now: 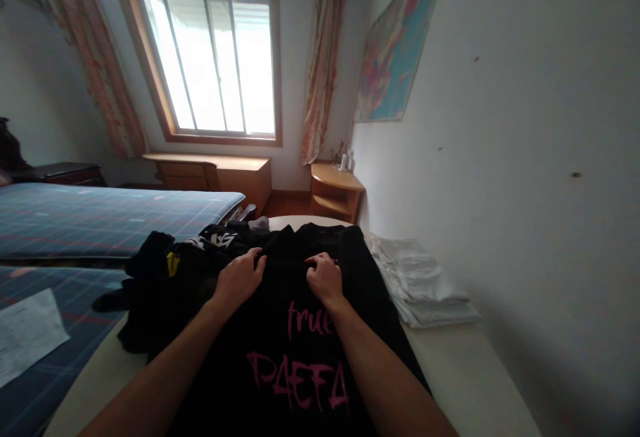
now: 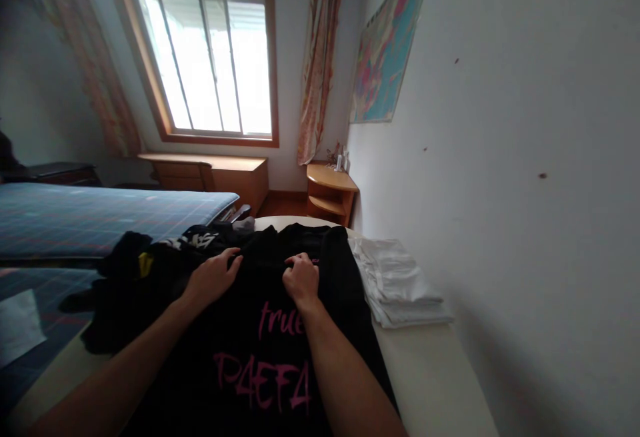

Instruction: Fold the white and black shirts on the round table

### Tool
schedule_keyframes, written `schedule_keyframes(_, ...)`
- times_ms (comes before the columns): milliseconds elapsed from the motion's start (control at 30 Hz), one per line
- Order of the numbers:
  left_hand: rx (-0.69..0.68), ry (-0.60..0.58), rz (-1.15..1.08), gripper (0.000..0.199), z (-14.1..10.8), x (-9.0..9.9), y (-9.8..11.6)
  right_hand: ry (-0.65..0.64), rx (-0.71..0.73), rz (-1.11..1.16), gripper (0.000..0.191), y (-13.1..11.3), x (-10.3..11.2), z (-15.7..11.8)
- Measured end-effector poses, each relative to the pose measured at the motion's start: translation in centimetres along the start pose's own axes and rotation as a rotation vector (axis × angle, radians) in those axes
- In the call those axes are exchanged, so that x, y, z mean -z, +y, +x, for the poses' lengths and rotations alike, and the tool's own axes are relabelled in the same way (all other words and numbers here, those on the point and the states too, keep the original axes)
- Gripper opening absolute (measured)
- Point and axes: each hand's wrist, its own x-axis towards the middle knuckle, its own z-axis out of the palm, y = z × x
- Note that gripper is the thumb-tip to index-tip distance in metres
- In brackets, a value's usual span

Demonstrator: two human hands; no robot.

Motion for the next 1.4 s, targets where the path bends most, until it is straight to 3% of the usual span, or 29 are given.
schedule_keyframes(233,-0.04,-0.062,0.062,0.04,5.5,0.2,2.5,0.045,-0.017,0.075,0.034,-0.3,0.9,-0.2)
schedule_keyframes(567,-0.043,-0.127,-0.063,0.038,11.8,-2.4,4.3,-0.03,-0.011,0.05,0.03,-0.2,0.9,-0.3)
schedule_keyframes(1000,-0.052,-0.072,-0.038,0.031,11.5,-3.7,5.5,-0.016,-0.006,0.053,0.028,0.0,0.5,0.0)
schedule_keyframes(1200,0.117,0.047,-0.101,0.037,13.2,-2.4,3.8,0.042,0.074,0.087,0.036,0.1,0.2,0.0)
schedule_keyframes(1400,0.193,0.061,-0.161,0.034,14.5,-2.2,1.5,-0.11,0.123,-0.036,0.045,0.2,-0.6,-0.3)
